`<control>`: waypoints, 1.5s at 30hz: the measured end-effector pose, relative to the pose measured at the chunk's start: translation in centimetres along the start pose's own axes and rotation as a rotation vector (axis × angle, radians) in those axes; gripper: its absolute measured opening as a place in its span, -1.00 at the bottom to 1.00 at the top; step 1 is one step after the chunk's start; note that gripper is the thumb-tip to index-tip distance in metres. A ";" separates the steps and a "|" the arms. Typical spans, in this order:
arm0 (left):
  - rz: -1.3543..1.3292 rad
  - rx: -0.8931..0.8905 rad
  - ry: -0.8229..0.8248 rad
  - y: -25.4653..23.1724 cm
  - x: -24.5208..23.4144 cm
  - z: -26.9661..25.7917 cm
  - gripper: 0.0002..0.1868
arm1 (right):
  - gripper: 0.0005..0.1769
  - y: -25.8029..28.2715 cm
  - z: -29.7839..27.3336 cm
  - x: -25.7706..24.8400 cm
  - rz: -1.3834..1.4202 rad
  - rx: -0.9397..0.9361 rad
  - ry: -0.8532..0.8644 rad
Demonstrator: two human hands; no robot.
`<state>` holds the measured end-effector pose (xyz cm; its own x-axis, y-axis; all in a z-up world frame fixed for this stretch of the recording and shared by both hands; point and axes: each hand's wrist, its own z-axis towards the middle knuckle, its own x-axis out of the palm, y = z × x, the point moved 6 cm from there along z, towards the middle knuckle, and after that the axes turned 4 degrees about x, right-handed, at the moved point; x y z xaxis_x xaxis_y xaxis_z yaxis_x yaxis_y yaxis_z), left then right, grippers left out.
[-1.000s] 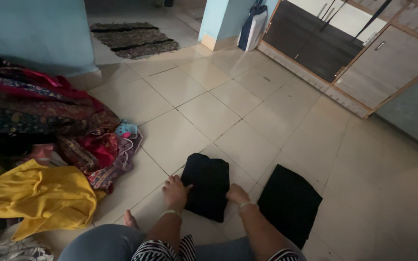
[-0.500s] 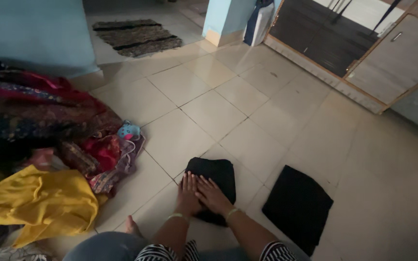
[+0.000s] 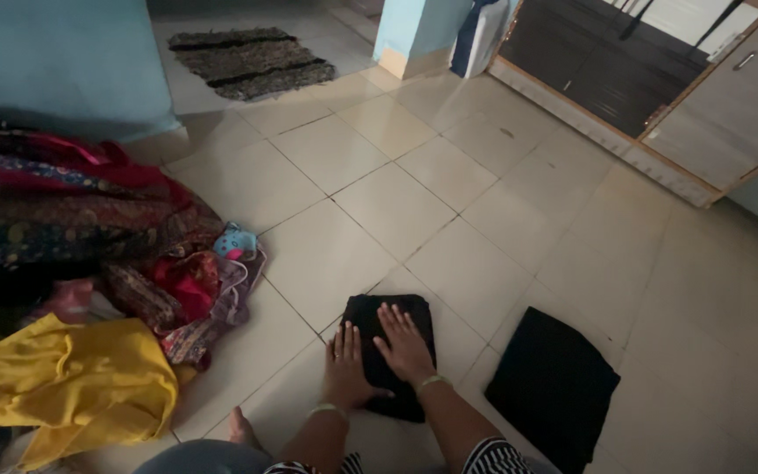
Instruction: The person folds black clothing items by hand while sitting on the floor, placing the folded items to the side.
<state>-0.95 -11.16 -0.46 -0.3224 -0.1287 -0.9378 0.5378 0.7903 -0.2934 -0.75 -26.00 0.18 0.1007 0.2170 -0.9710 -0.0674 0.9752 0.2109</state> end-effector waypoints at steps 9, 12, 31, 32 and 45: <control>-0.012 -0.014 0.092 -0.5 -1.7 -1.0 0.69 | -0.22 -9.7 -1.7 -0.1 -0.062 0.650 0.048; -0.019 -0.027 0.057 -0.5 -1.6 -0.9 0.68 | -0.20 -9.9 -2.5 -1.7 -0.003 0.584 0.044; -0.933 0.338 -0.234 2.5 -16.3 -12.0 -0.39 | -0.06 0.4 -8.7 -0.7 1.540 1.031 0.182; -0.844 0.321 -0.188 4.4 -15.3 -12.5 -0.41 | -0.06 1.0 -8.7 -0.3 1.664 1.128 0.206; -0.512 0.151 -0.218 7.7 -6.8 -2.4 -0.47 | -0.18 2.7 -5.8 -1.9 1.541 1.085 -0.088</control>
<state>3.48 -2.80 4.10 -0.4119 -0.6056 -0.6809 0.4655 0.5025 -0.7285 -6.89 -24.05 1.98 0.6174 0.7788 0.1111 0.4326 -0.4541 0.7789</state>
